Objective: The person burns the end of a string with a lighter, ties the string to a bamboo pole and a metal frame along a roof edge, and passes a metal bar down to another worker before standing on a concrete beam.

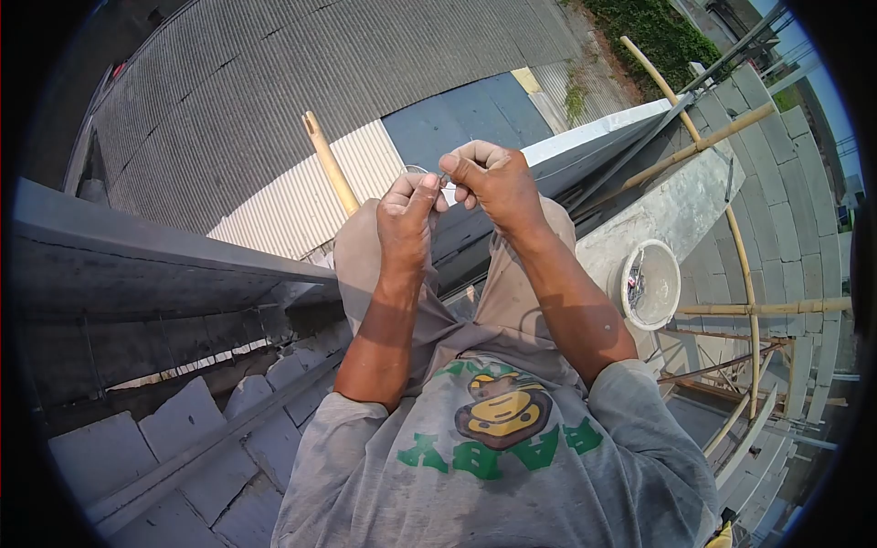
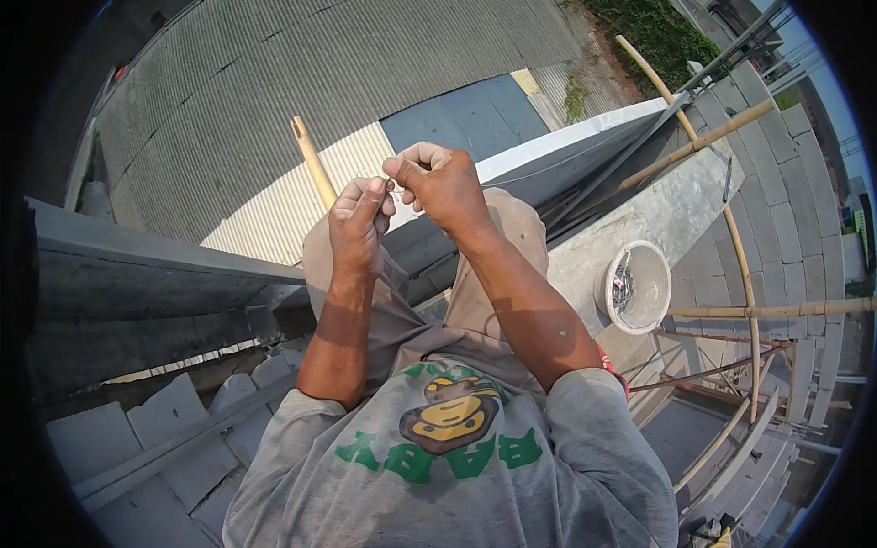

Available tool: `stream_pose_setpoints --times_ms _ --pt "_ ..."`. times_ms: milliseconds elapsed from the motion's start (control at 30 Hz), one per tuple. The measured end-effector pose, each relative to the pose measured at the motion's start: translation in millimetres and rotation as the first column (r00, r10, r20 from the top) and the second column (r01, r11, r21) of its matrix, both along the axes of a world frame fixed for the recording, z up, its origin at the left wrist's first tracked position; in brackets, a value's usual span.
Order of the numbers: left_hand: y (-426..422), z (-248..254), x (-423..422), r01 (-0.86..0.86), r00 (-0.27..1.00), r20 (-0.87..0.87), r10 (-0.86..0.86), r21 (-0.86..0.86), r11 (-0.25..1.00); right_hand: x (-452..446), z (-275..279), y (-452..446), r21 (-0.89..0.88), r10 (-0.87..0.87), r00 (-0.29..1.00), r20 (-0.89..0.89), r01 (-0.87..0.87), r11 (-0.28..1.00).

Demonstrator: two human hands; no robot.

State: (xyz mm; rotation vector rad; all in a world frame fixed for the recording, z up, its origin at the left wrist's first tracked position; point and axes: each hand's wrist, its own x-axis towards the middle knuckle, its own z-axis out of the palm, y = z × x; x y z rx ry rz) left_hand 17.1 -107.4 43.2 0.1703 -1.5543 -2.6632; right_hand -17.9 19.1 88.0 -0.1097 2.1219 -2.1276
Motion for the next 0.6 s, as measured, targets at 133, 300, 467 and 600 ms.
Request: stream_pose_setpoints --times_ms 133,300,467,600 --pt "0 1 0 -0.048 0.999 -0.030 0.046 -0.080 0.996 -1 -3 0 0.010 0.016 1.000 -0.001 -0.016 1.000" --pt "-3 -1 -2 -0.071 0.994 -0.091 0.053 -0.205 0.976 -4 -1 4 0.104 0.043 0.999 0.009 -0.044 0.994" --pt "-7 2 0 0.007 1.000 -0.027 -0.011 -0.132 0.991 -3 1 5 0.090 0.090 0.996 -0.029 -0.087 0.992" --pt "-15 5 3 0.105 0.994 0.031 -0.104 -0.011 0.994 -2 -1 4 0.071 0.117 0.990 -0.075 -0.112 0.991"
